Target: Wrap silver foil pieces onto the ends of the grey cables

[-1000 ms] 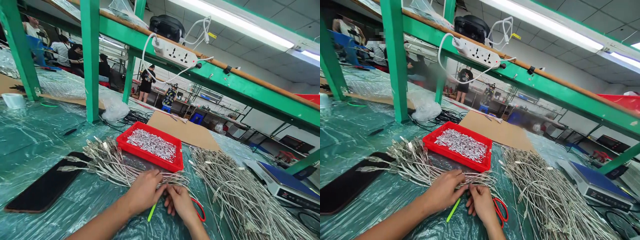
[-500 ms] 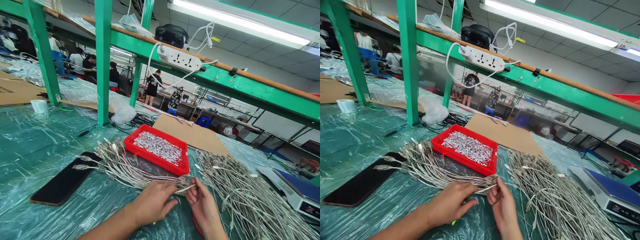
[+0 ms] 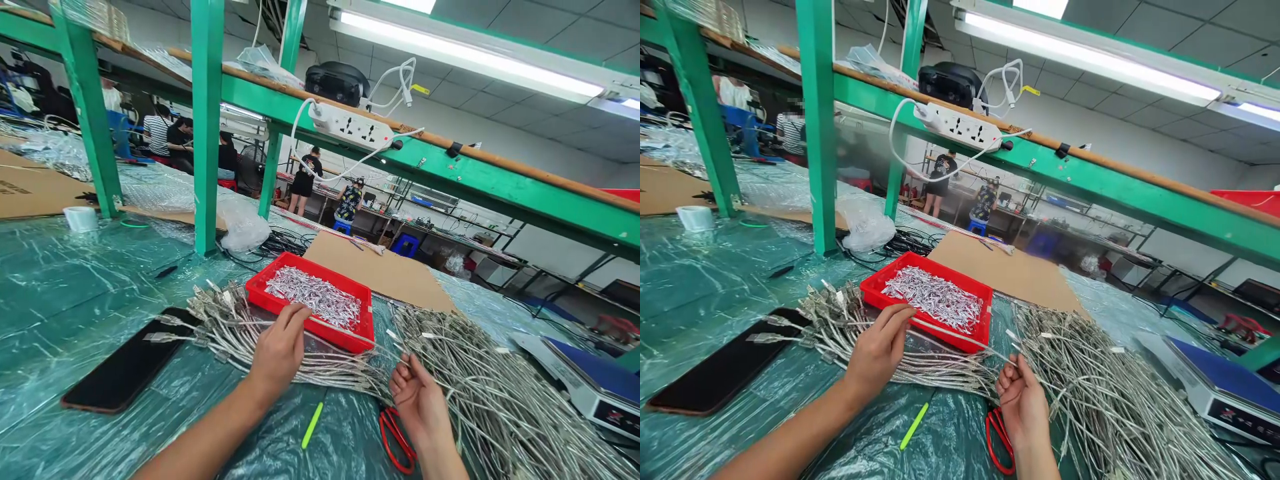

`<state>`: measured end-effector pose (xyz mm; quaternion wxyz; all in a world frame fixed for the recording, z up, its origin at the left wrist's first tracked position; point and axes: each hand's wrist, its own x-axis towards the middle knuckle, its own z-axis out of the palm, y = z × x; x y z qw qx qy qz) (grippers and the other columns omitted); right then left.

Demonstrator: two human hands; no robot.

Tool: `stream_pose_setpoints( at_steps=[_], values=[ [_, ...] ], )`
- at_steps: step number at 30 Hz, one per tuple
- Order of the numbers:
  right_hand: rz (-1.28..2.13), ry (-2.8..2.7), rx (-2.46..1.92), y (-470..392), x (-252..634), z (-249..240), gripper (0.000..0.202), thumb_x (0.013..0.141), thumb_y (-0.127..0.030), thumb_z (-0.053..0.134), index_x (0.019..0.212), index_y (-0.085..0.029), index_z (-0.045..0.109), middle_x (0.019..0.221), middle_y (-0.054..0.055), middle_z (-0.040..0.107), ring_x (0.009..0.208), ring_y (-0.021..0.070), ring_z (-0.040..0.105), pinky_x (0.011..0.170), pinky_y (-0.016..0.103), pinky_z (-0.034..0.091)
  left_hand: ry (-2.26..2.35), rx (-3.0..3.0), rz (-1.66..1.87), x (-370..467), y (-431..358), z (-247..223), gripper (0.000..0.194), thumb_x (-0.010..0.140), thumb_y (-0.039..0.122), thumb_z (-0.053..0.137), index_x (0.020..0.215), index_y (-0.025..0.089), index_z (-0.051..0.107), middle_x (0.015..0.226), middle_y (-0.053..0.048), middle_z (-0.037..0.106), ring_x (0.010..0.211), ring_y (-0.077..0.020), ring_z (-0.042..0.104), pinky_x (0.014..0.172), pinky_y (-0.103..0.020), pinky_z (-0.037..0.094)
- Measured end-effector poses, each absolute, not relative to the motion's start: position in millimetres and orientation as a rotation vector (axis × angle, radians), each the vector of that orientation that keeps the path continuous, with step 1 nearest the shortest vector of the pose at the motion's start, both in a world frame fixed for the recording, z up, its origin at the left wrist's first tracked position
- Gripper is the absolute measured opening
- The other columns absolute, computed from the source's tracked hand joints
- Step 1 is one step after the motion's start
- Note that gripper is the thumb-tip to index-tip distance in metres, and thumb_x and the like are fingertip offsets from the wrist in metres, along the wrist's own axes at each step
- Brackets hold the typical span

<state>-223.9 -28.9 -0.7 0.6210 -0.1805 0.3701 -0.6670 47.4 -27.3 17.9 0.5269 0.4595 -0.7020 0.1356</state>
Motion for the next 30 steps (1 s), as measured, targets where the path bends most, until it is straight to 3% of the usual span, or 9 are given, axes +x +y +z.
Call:
stream_pose_setpoints(
  at_steps=[4, 9, 13, 17, 21, 23, 25, 30],
  values=[
    [-1.516, 0.905, -0.420, -31.0, -225.1, -6.8, 0.027, 0.062, -0.031, 0.080, 0.073, -0.015, 0.061, 0.050, -0.007, 0.050, 0.042, 0.0064, 0.044, 0.040, 0.018, 0.037, -1.652, 1.039, 0.424, 46.3, -27.0, 20.2, 0.032, 0.090, 0.002, 0.046, 0.117, 0.017, 0.056, 0.120, -0.012, 0.059, 0.111, -0.0226, 0.059, 0.095, -0.037, 0.051],
    [-1.559, 0.916, -0.450, -29.7, -223.4, -2.5, 0.031, 0.061, -0.031, 0.083, 0.080, -0.016, 0.063, 0.057, -0.005, 0.058, 0.047, 0.0078, 0.051, 0.044, 0.018, 0.042, -1.741, 1.206, 0.407, 48.9, -28.5, 27.1, 0.027, 0.091, 0.008, 0.045, 0.113, 0.016, 0.060, 0.135, -0.015, 0.053, 0.134, -0.0297, 0.040, 0.109, -0.048, 0.038],
    [-1.601, 0.922, -0.562, -25.6, -215.5, 0.0, 0.053, 0.053, -0.032, 0.090, 0.098, -0.018, 0.066, 0.080, 0.000, 0.070, 0.063, 0.0119, 0.061, 0.053, 0.021, 0.049, -1.805, 1.584, 0.291, 57.0, -39.2, 17.5, 0.029, 0.094, 0.027, 0.049, 0.114, 0.010, 0.062, 0.134, -0.021, 0.053, 0.127, -0.0350, 0.048, 0.105, -0.051, 0.041],
    [-1.515, 1.017, -0.894, -20.0, -204.3, -3.3, 0.040, 0.069, -0.047, 0.080, 0.091, -0.016, 0.067, 0.069, 0.000, 0.065, 0.059, 0.0139, 0.058, 0.055, 0.025, 0.047, -1.781, 1.784, 0.195, 62.1, -42.6, 15.8, 0.039, 0.094, 0.033, 0.047, 0.120, 0.006, 0.058, 0.132, -0.025, 0.054, 0.113, -0.0361, 0.059, 0.094, -0.048, 0.048],
    [-1.292, 1.189, -1.418, -8.9, -188.8, -1.3, 0.040, 0.087, -0.053, 0.060, 0.068, -0.018, 0.058, 0.058, -0.001, 0.057, 0.056, 0.0135, 0.053, 0.061, 0.025, 0.042, -1.724, 1.592, 0.038, 49.0, -26.9, 30.1, 0.037, 0.097, 0.032, 0.041, 0.122, 0.011, 0.057, 0.117, -0.017, 0.063, 0.103, -0.0309, 0.063, 0.086, -0.042, 0.050],
    [-1.187, 1.232, -1.639, -1.3, -179.5, 1.1, 0.040, 0.092, -0.049, 0.052, 0.067, -0.019, 0.054, 0.059, -0.001, 0.056, 0.059, 0.0138, 0.051, 0.062, 0.025, 0.039, -1.762, 1.343, -0.198, 36.3, -15.0, 34.7, 0.033, 0.096, 0.033, 0.042, 0.119, 0.015, 0.059, 0.110, -0.012, 0.066, 0.097, -0.0247, 0.063, 0.085, -0.036, 0.050],
    [-1.081, 1.243, -1.809, 6.9, -169.7, 2.6, 0.037, 0.095, -0.045, 0.049, 0.069, -0.019, 0.053, 0.061, -0.001, 0.055, 0.061, 0.0137, 0.049, 0.061, 0.024, 0.037, -1.757, 1.157, -0.591, 23.4, -4.4, 34.8, 0.033, 0.095, 0.036, 0.045, 0.120, 0.019, 0.059, 0.105, -0.008, 0.067, 0.078, -0.0176, 0.063, 0.071, -0.028, 0.050],
    [-0.912, 1.187, -2.031, 23.0, -149.4, 1.6, 0.032, 0.096, -0.037, 0.048, 0.071, -0.019, 0.056, 0.065, 0.000, 0.058, 0.061, 0.0135, 0.052, 0.061, 0.024, 0.036, -1.570, 0.907, -1.444, 8.1, 4.9, 28.2, 0.037, 0.087, 0.045, 0.055, 0.105, 0.015, 0.065, 0.073, -0.001, 0.063, 0.050, -0.0093, 0.049, 0.045, -0.019, 0.036]
  ],
)
